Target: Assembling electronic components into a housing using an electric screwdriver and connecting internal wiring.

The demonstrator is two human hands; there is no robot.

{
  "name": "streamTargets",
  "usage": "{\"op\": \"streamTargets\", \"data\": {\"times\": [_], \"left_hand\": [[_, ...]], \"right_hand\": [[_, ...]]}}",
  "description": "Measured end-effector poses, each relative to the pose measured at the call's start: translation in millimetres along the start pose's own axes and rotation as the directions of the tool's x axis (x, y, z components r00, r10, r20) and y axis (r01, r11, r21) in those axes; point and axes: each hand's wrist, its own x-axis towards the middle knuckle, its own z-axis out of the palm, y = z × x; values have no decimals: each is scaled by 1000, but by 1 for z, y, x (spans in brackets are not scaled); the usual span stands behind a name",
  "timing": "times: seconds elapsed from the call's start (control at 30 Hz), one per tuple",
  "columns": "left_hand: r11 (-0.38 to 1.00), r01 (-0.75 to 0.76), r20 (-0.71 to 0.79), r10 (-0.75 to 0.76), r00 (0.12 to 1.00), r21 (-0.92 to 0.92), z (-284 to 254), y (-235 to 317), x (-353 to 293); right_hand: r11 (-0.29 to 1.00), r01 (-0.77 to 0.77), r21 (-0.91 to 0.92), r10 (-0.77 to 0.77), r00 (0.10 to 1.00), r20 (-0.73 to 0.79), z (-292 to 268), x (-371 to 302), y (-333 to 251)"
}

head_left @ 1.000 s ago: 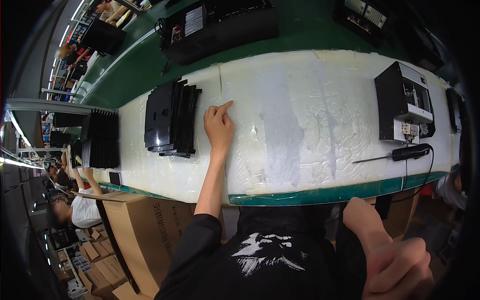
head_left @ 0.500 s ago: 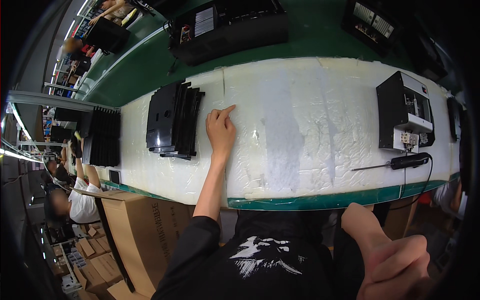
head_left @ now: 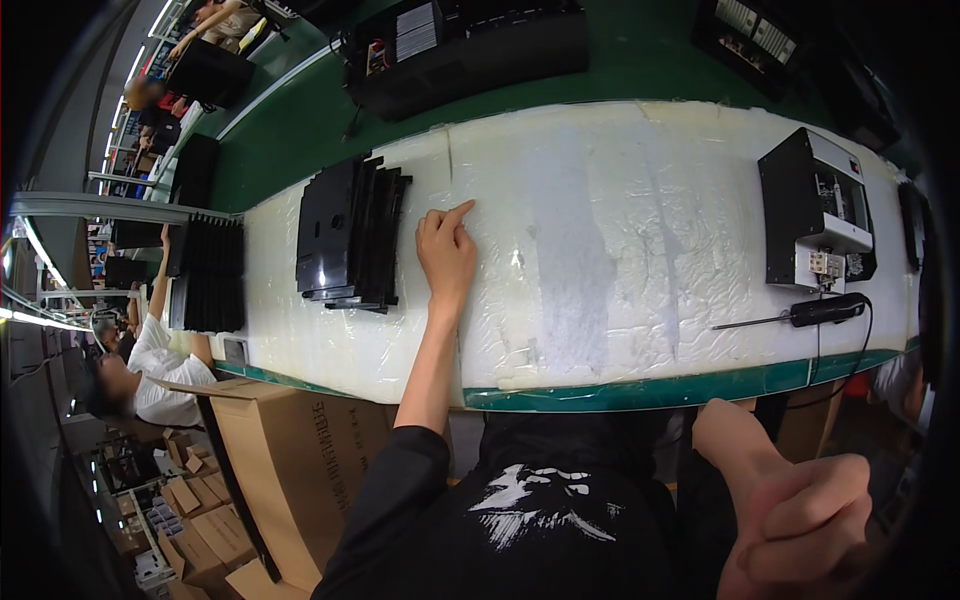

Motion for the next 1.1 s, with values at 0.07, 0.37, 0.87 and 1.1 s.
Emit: {"op": "streamTargets", "data": {"times": [0.07,0.37,0.87,1.1], "left_hand": [[1000,7,-7,-7,1000,-8,-2,4,3],[999,20,-19,-19,1000,36,-12,-7,-3],[998,37,22,-36,999,-50,6,7,3],[1000,0,-2,0,1000,12,-1,-3,1]], "right_hand": [[997,81,-2,-81,995,-51,-1,-31,4],[996,94,0,-77,812,-578,41,-14,7],[977,208,-43,-197,811,-550,41,-3,21],[989,125,-77,-131,988,-78,14,11,1]]}}
